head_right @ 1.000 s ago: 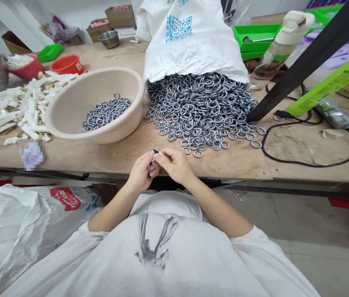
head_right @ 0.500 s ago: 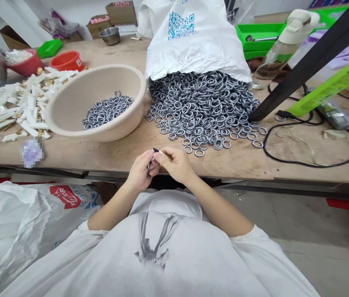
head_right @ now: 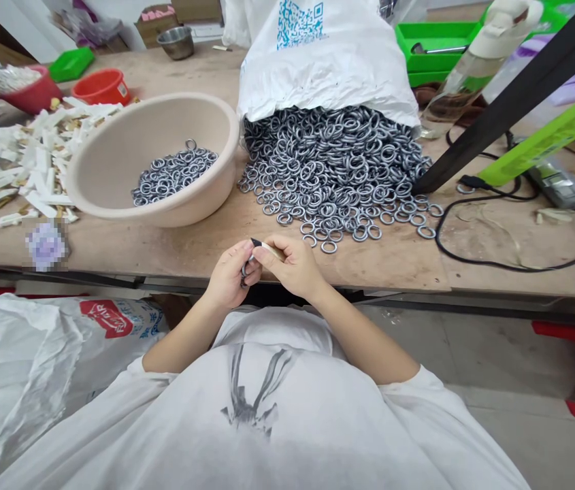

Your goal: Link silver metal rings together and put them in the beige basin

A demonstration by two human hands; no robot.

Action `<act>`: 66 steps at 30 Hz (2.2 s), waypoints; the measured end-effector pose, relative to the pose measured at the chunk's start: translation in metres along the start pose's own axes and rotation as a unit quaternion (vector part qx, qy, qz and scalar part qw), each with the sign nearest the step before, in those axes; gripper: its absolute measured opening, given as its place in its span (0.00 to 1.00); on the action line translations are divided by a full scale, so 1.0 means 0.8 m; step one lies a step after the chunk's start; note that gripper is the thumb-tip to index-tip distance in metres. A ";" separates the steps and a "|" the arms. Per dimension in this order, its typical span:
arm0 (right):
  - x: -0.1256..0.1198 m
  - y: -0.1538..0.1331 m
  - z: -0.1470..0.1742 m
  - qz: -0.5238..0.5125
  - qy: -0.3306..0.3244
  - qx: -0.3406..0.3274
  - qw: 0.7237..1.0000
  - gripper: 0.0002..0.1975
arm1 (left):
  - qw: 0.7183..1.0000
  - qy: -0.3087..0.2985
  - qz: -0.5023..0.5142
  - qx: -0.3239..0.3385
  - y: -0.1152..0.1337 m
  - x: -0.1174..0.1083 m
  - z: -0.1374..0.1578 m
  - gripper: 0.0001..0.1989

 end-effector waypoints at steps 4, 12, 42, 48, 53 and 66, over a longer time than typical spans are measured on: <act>-0.017 -0.006 -0.004 -0.014 0.059 0.008 0.998 0.27 | 1.000 -0.007 -0.012 0.007 0.003 0.003 0.002 0.24; -0.006 -0.004 -0.006 -0.092 0.022 0.041 0.995 0.25 | 1.000 -0.016 -0.006 0.010 0.002 0.011 0.005 0.22; -0.031 0.017 -0.004 0.042 0.093 0.032 0.994 0.30 | 0.998 -0.060 -0.025 -0.021 -0.001 0.018 0.017 0.27; -0.004 0.005 0.000 -0.011 0.036 -0.001 0.999 0.26 | 0.999 0.009 -0.036 0.012 -0.007 -0.003 -0.006 0.26; -0.014 0.030 -0.007 0.048 0.065 0.045 0.996 0.26 | 0.962 0.073 -0.234 0.120 0.006 -0.022 -0.024 0.23; -0.017 0.056 -0.010 0.139 0.027 0.057 0.988 0.17 | 0.885 0.116 -0.388 0.230 0.035 -0.012 -0.022 0.13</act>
Point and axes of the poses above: each hand's wrist, its own z-axis away from the middle knuckle, its own x-axis out of the palm, y = z × x, the point moved 5 cm from there along -z, towards the middle knuckle, and after that the axes turned 12 degrees about -x, right-handed, at the moved point
